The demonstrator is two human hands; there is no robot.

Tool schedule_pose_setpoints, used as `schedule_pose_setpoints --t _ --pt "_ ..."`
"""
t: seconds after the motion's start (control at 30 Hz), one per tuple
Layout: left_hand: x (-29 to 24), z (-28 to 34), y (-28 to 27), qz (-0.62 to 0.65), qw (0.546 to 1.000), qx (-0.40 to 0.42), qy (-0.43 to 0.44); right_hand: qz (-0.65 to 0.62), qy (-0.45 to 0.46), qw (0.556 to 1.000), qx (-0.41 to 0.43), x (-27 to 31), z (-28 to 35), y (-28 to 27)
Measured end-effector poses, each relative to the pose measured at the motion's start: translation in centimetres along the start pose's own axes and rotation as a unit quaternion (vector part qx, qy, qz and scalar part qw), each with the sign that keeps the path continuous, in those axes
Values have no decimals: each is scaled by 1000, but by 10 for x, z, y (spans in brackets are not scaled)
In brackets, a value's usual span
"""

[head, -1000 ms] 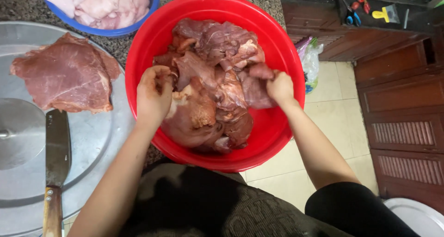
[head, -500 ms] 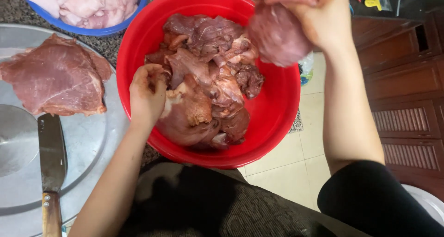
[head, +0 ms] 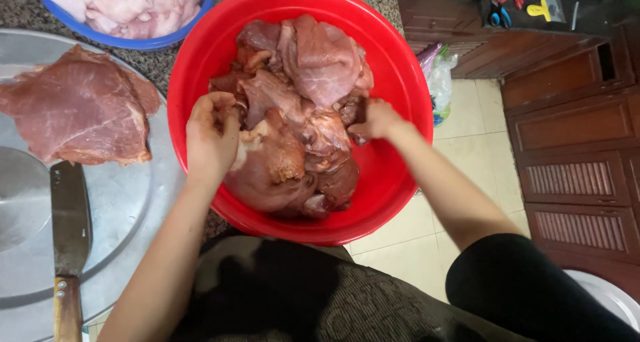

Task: The recorder is using their hands to marinate or inspect a large quantity of raw meat in a red plastic bowl.

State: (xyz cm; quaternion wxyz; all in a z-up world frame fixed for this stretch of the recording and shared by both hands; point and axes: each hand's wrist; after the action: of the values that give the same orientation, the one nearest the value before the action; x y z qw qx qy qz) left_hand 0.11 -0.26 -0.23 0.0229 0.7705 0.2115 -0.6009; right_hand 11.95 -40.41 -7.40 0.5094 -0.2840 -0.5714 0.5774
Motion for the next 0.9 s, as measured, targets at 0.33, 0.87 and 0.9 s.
schedule_pose_setpoints --t 0.33,0.87,0.9 --pt "-3 -2 1 -20 1000 6 -21 -85 173 981 -23 38 40 -36" --pt "22 3 7 81 996 33 -12 -811 51 577 77 182 55 -127" --pt "28 3 9 134 989 49 -43 -823 45 556 106 191 51 -120"
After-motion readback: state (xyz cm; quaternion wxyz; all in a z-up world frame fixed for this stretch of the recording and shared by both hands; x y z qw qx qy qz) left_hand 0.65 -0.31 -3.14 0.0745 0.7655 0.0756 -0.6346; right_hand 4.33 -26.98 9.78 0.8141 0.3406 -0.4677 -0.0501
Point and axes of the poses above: each hand's wrist, its own z-axis away from the middle knuckle, its own y-axis out of the palm, x = y × z, and after that the axes turned 3 degrees about -x, right-handed
